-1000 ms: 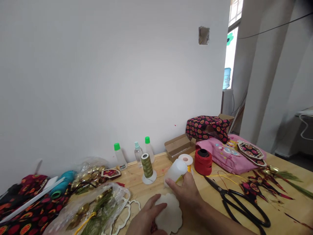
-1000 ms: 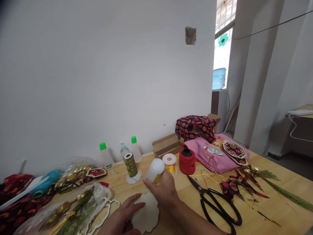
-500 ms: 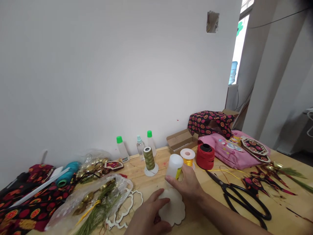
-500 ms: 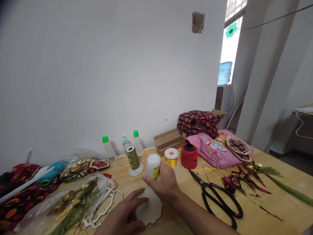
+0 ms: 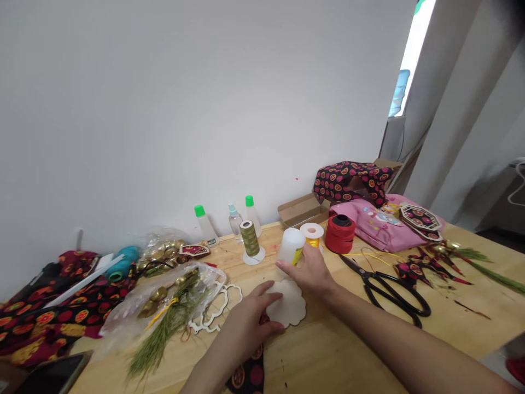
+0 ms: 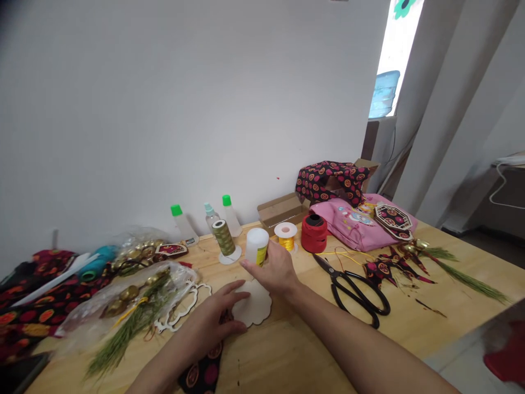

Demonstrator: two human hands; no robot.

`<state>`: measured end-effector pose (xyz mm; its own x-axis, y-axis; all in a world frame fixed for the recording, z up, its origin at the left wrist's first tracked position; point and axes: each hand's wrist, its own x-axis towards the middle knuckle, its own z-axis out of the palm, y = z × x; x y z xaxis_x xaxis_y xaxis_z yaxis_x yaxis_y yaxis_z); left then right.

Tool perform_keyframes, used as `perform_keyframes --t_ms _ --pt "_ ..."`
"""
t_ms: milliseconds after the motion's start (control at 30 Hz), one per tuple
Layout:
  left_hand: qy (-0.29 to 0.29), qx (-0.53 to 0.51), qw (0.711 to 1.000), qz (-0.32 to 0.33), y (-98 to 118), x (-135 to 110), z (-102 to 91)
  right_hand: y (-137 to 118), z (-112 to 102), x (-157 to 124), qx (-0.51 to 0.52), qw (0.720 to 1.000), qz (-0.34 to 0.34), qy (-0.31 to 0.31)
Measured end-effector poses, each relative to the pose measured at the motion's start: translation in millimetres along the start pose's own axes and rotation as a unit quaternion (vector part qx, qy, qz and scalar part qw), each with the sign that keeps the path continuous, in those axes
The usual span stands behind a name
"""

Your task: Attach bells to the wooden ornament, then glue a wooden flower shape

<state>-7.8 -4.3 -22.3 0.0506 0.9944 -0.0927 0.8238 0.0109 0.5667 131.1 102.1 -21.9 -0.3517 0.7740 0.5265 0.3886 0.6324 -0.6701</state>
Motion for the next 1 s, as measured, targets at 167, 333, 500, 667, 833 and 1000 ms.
perform_keyframes --t_ms 167,333,500,667,833,1000 --pt "-0.002 0.013 1.0 0.001 0.7 0.0 -0.1 -2.1 0.3 -0.4 0.005 1.0 -0.021 -0.008" --pt "-0.005 0.013 1.0 0.008 1.3 -0.3 -0.1 -1.2 2.4 -1.7 -0.003 0.999 -0.046 -0.004" --pt "0.003 0.019 1.0 0.021 -0.4 -1.0 1.1 -1.9 0.7 -1.8 -0.022 0.999 -0.048 -0.015" --pt "0.003 0.022 1.0 0.016 1.2 -1.4 0.1 0.7 0.2 -2.1 -0.028 0.999 -0.042 -0.004" --pt "-0.002 0.022 1.0 0.018 3.6 -0.9 -0.9 1.8 2.6 -2.2 -0.024 0.999 -0.043 0.001" --pt "0.007 0.023 0.999 0.022 2.8 -2.1 0.1 0.3 2.3 -1.4 -0.03 0.999 -0.037 0.002"
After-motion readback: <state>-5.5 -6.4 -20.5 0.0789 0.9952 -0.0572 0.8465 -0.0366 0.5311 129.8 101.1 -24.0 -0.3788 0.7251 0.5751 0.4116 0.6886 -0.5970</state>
